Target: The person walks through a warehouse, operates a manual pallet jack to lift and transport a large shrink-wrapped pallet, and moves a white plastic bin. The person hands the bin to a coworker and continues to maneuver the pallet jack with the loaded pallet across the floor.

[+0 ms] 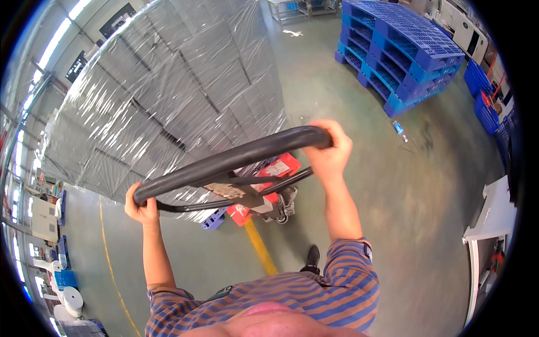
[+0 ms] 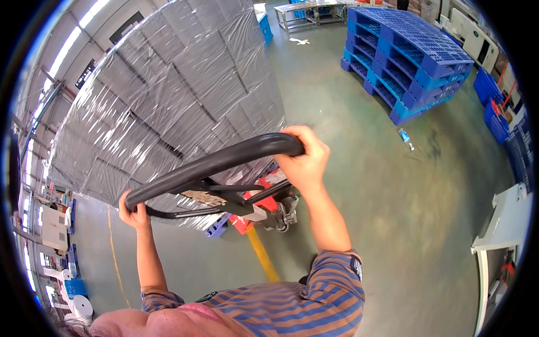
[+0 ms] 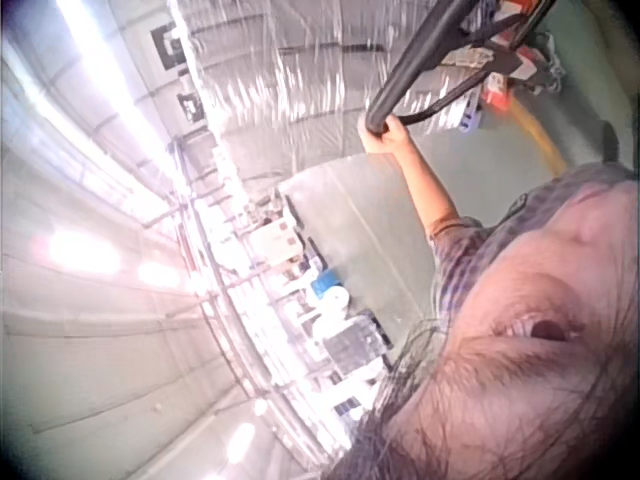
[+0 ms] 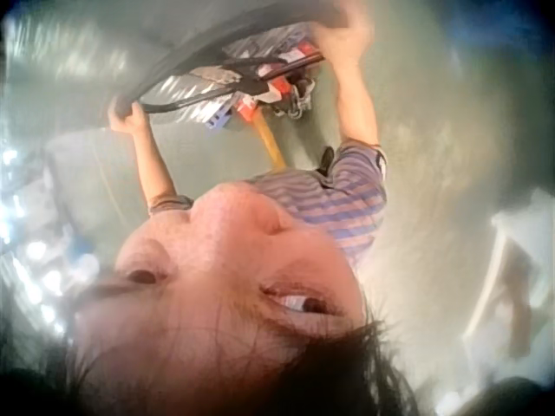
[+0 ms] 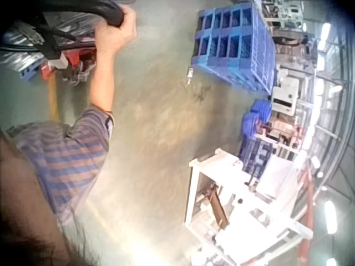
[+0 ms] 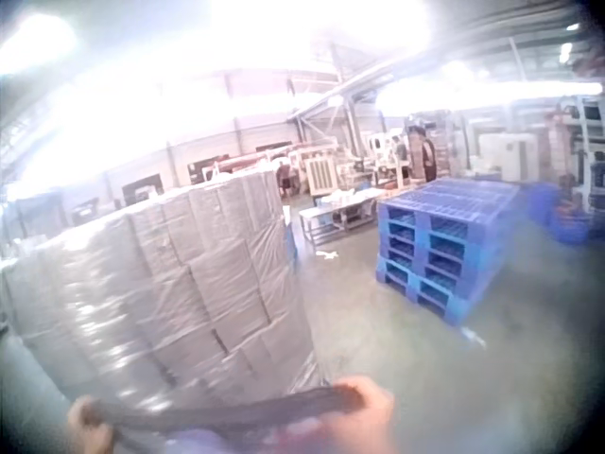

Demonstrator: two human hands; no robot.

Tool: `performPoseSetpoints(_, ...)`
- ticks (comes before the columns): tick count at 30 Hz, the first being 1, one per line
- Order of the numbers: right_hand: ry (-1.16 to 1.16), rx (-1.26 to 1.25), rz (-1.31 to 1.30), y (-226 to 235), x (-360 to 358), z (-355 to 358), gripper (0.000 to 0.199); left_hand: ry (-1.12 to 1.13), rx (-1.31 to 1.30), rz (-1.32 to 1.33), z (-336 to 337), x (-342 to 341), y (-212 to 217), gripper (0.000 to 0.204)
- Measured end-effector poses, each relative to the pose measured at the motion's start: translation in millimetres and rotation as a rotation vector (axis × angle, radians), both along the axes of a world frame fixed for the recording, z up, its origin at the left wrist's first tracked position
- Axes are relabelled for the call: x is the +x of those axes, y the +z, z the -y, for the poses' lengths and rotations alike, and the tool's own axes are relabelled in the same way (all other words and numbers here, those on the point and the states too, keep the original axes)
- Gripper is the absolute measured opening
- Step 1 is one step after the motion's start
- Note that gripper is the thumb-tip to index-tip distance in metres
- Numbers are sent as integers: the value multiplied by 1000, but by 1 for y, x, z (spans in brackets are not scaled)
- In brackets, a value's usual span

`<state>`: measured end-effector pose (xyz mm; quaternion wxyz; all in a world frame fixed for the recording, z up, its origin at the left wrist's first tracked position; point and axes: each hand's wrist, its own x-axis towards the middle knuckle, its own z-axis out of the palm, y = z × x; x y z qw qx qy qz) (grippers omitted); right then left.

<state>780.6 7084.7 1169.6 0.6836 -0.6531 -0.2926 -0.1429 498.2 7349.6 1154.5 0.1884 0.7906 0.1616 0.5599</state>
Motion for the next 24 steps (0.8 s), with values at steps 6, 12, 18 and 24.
performPoseSetpoints(6, -233, 43, -17, -7, -59, 49, 28, -118, -144, -42, -11, 18, -14, 27)
performPoseSetpoints(12, -482, 16, 25, -37, -68, 51, 27, -220, 14, -46, -39, 45, -25, 28)
performPoseSetpoints(18, -685, -171, 59, -64, -114, 167, 20, -324, 60, 73, 59, 46, -86, 28)
performPoseSetpoints(24, -685, -178, 49, -61, -137, 199, 22, -300, 142, 56, 82, 43, -93, 26)
